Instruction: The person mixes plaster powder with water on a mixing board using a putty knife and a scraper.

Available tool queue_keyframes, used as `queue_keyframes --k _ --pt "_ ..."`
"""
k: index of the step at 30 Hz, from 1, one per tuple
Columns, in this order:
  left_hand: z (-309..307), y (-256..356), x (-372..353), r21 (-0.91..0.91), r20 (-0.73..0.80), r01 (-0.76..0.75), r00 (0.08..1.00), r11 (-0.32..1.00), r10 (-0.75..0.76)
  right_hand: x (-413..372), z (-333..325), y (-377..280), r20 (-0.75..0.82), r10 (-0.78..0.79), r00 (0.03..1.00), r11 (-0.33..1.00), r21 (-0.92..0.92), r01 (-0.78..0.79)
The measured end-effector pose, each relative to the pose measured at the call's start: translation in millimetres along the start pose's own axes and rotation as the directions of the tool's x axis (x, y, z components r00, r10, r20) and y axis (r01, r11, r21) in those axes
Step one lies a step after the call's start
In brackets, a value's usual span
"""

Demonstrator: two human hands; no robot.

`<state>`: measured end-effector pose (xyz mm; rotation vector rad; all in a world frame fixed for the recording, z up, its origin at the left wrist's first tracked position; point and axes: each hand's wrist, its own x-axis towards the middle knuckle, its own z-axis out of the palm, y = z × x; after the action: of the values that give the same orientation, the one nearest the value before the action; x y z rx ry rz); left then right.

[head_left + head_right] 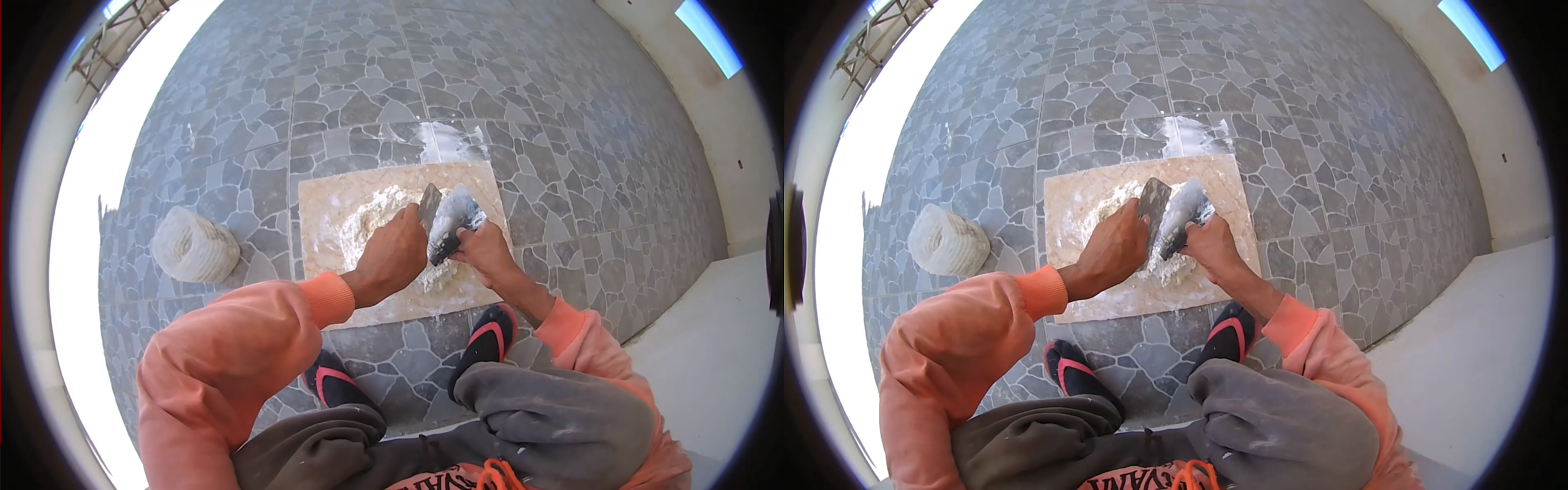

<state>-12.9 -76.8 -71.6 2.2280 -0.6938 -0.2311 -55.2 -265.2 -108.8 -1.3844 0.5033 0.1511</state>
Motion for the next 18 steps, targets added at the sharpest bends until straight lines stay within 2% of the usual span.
queue_keyframes --k 4,5,8,11,16,18 --pt "9 7 1 -0.009 0.026 -0.003 1.0 1.0 0.003 6 19 6 0.019 -0.008 1.0 0.999 -0.04 0.009" --pt "11 7 2 -0.011 0.022 -0.006 1.0 1.0 0.006 13 18 16 -0.011 -0.019 1.0 0.984 -0.175 0.017" --pt "16 12 4 -0.021 0.031 0.025 0.999 0.999 -0.025 -4 24 -11 -0.017 -0.025 1.0 0.88 -0.474 0.014" --pt "14 10 10 -0.001 0.047 0.069 0.997 0.998 -0.069 5 17 26 -0.08 -0.219 0.972 0.939 -0.289 0.188" --pt "12 -1 13 0.032 0.051 0.076 0.996 0.997 -0.078 0 14 27 -0.056 -0.312 0.948 0.875 -0.407 0.263" --pt "9 -8 14 0.02 0.064 0.112 0.992 0.994 -0.113 -1 5 21 -0.054 -0.27 0.961 0.853 -0.477 0.213"
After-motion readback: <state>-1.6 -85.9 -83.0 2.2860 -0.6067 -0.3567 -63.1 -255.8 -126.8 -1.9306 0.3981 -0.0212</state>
